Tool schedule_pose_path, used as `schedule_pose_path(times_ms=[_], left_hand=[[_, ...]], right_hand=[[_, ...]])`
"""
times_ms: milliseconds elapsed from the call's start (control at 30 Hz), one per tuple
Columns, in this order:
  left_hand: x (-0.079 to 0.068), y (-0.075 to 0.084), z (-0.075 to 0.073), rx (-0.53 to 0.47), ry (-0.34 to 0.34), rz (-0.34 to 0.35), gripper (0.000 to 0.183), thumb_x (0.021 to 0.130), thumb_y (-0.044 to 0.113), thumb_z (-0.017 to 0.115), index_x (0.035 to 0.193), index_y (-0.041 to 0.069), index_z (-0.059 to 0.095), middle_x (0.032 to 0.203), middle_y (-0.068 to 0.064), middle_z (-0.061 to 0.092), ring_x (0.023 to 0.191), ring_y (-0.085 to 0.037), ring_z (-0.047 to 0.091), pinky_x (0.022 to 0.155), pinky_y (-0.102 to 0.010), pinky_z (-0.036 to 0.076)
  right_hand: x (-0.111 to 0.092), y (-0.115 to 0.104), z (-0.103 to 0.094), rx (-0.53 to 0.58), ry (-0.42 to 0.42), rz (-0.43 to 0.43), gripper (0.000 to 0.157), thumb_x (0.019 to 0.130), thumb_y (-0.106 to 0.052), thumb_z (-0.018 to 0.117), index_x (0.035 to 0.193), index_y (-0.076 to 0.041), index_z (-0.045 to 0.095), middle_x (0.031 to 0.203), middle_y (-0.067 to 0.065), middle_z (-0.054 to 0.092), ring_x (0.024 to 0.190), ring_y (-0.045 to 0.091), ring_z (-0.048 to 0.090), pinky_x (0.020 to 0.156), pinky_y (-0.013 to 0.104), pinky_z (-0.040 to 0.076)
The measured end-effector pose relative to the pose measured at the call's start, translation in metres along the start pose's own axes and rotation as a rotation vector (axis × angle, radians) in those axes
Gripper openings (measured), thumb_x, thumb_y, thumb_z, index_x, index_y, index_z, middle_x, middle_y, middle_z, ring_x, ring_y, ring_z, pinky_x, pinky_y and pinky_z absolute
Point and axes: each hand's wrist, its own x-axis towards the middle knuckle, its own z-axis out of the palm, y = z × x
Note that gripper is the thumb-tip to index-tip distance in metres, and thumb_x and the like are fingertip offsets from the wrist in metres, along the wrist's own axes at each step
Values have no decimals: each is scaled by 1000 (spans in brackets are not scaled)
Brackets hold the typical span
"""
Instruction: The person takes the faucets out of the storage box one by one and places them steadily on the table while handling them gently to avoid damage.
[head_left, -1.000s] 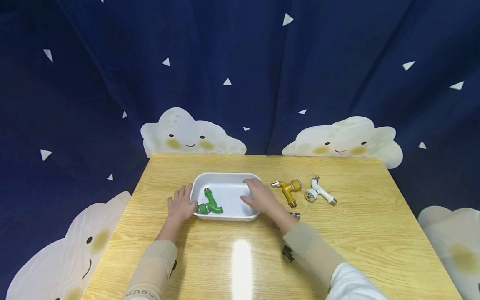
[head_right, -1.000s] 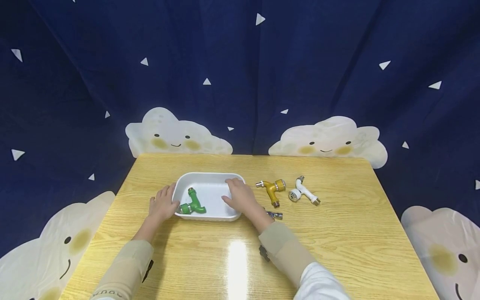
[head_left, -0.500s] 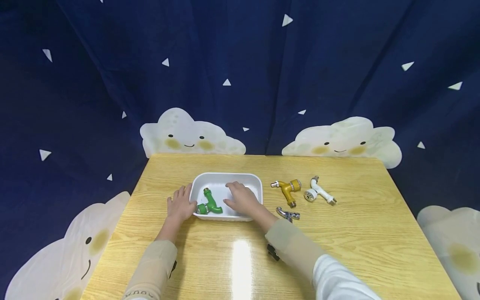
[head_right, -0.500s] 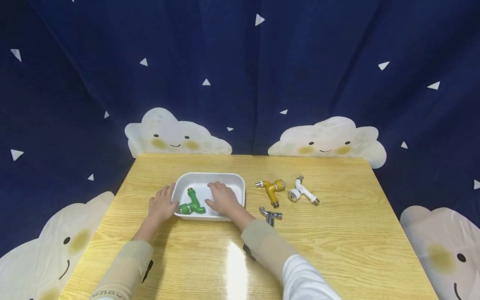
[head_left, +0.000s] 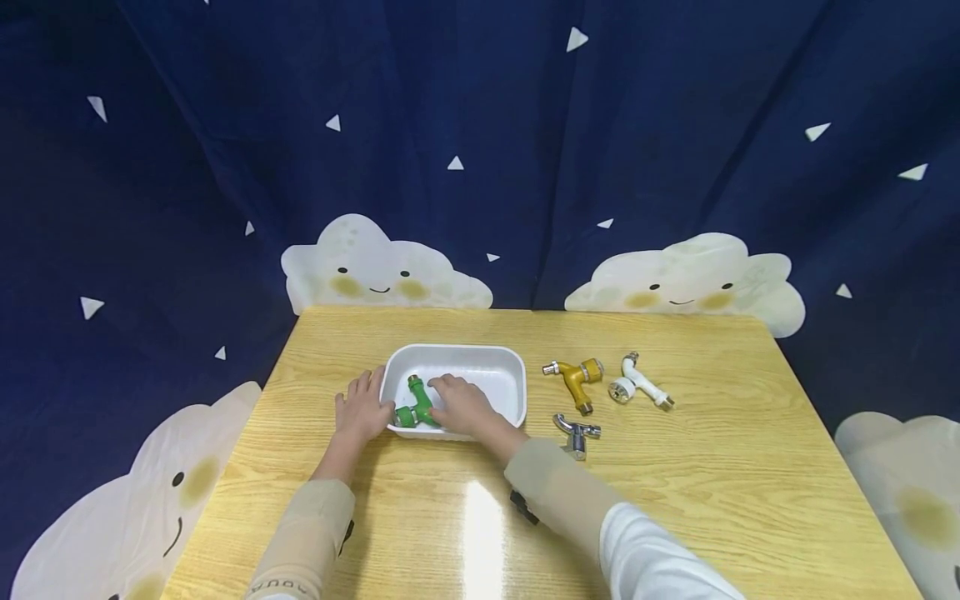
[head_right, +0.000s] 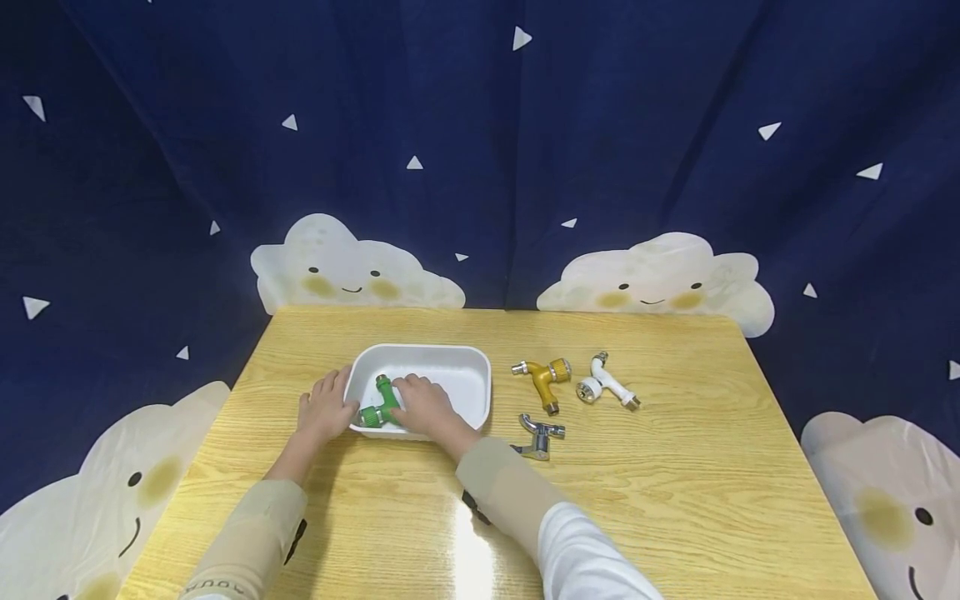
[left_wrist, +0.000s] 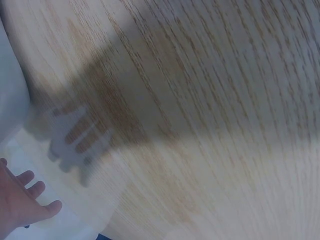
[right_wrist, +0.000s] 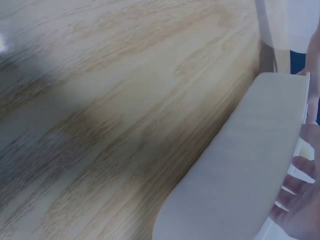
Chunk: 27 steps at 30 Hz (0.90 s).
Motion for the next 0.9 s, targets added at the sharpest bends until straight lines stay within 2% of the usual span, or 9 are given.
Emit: schedule_pose_path(times_ms=[200,433,700,900], left_hand=[[-1,0,-1,3,-4,-1,72,83,33,44,146,12,16,145,-21,22,131,-41,21,100,-66,16],[-1,-1,-1,7,-10,1,72,83,34,43,146,12,16,146,-21,22,131,-42,21,100,-67,16],[-2,0,-2,16,-11,6,71,83,34,42,146,12,16,146,-22,21,131,-42,20,100,-67,16],[-2,0,-1,7,-16,1,72,83,34,42,146,13,16,146,-21,21,132,-41,20,101,-67,15]], right_hand=[[6,-5,8,-5,-45,18,50,86,-36,57,130,-13,49,123,8,54,107,24,54,84,36,48],[10,-8,17,6,-106,20,51,88,-40,53,132,-15,47,121,7,53,98,19,54,73,31,49],[10,-12,17,31,-163,34,51,90,-41,50,135,-18,46,130,7,49,112,23,51,86,37,47],[15,-10,21,43,-233,9,47,91,-41,48,135,-23,46,141,4,40,122,26,45,95,42,43]])
